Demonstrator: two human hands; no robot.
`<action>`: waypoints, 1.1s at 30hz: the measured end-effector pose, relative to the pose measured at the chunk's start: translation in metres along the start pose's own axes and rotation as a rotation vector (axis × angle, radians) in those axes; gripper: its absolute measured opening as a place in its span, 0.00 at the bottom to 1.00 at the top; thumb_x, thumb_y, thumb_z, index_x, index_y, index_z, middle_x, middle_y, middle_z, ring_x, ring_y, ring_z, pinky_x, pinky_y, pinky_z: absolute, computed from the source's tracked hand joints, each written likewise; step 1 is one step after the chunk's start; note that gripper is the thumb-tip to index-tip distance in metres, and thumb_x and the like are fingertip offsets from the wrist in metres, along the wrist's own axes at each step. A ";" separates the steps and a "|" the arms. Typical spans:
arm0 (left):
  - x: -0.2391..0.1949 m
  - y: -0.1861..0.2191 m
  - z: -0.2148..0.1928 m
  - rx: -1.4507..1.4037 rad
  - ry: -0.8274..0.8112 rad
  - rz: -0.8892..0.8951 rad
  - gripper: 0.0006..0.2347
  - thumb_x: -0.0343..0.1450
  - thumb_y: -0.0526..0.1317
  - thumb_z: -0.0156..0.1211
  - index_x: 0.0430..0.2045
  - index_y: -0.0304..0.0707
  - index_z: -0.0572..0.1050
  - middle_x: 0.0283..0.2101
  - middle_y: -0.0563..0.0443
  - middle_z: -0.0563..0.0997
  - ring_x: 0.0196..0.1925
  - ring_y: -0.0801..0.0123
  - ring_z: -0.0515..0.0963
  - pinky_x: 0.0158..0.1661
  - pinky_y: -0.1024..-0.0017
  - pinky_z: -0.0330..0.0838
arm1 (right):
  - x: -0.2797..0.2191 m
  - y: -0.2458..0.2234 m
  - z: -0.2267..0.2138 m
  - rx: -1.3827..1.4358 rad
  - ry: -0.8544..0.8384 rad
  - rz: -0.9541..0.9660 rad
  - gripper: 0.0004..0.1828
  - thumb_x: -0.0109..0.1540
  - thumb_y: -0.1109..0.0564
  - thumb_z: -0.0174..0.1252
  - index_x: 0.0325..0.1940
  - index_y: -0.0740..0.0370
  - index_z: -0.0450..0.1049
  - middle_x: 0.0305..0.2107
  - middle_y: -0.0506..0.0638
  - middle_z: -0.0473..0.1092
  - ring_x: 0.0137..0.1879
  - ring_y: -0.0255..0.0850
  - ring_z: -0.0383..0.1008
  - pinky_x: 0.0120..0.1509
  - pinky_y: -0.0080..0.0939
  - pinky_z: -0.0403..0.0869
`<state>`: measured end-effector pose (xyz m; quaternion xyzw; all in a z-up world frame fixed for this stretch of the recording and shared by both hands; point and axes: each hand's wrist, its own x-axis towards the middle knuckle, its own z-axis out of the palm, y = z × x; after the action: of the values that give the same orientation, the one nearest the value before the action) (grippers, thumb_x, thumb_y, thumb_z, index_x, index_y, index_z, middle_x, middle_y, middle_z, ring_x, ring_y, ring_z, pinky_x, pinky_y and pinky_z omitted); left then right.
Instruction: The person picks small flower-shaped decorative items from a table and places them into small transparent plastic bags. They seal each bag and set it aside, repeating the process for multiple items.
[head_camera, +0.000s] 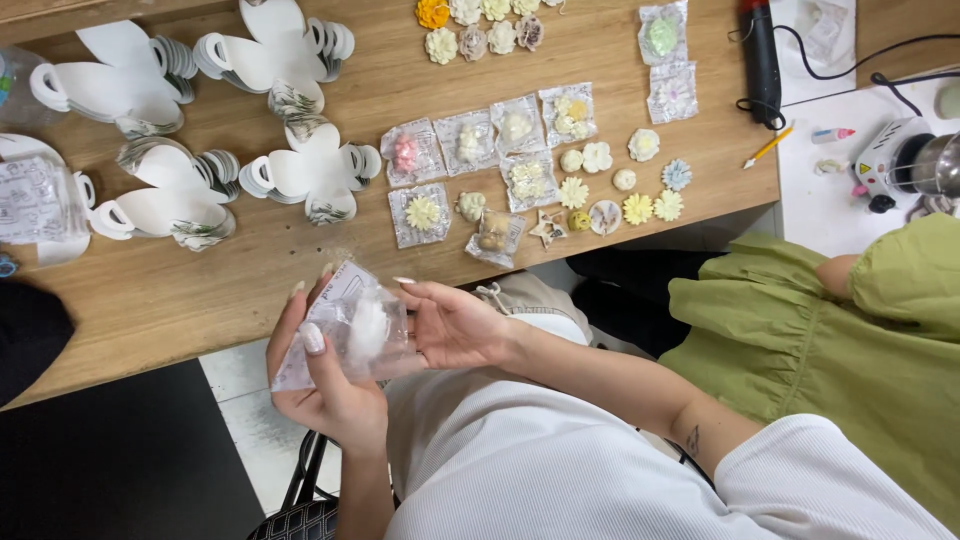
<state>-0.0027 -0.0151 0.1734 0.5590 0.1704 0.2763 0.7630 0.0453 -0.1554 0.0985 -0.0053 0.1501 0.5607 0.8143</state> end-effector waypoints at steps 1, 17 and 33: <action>0.000 -0.002 -0.002 0.044 -0.034 0.007 0.15 0.80 0.34 0.53 0.58 0.16 0.70 0.55 0.26 0.79 0.59 0.49 0.81 0.63 0.57 0.77 | 0.000 0.001 0.001 0.033 -0.004 0.018 0.28 0.74 0.42 0.45 0.74 0.59 0.59 0.66 0.58 0.65 0.72 0.51 0.65 0.78 0.59 0.62; 0.035 -0.013 0.009 -0.091 0.049 -0.114 0.14 0.83 0.35 0.49 0.62 0.25 0.70 0.64 0.39 0.76 0.60 0.62 0.80 0.61 0.62 0.78 | -0.020 -0.026 -0.047 -0.144 0.187 -0.241 0.25 0.72 0.58 0.55 0.73 0.60 0.59 0.59 0.52 0.70 0.61 0.45 0.75 0.70 0.62 0.72; 0.036 -0.010 -0.026 -0.056 0.116 -0.075 0.15 0.84 0.36 0.51 0.65 0.27 0.69 0.65 0.34 0.75 0.66 0.55 0.79 0.66 0.55 0.78 | -0.098 -0.278 -0.128 -0.801 0.719 -0.772 0.36 0.56 0.70 0.66 0.68 0.62 0.64 0.49 0.57 0.74 0.51 0.45 0.78 0.53 0.41 0.80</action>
<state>0.0133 0.0240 0.1575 0.5137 0.2273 0.2839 0.7771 0.2368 -0.3701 -0.0437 -0.5479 0.1797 0.2043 0.7911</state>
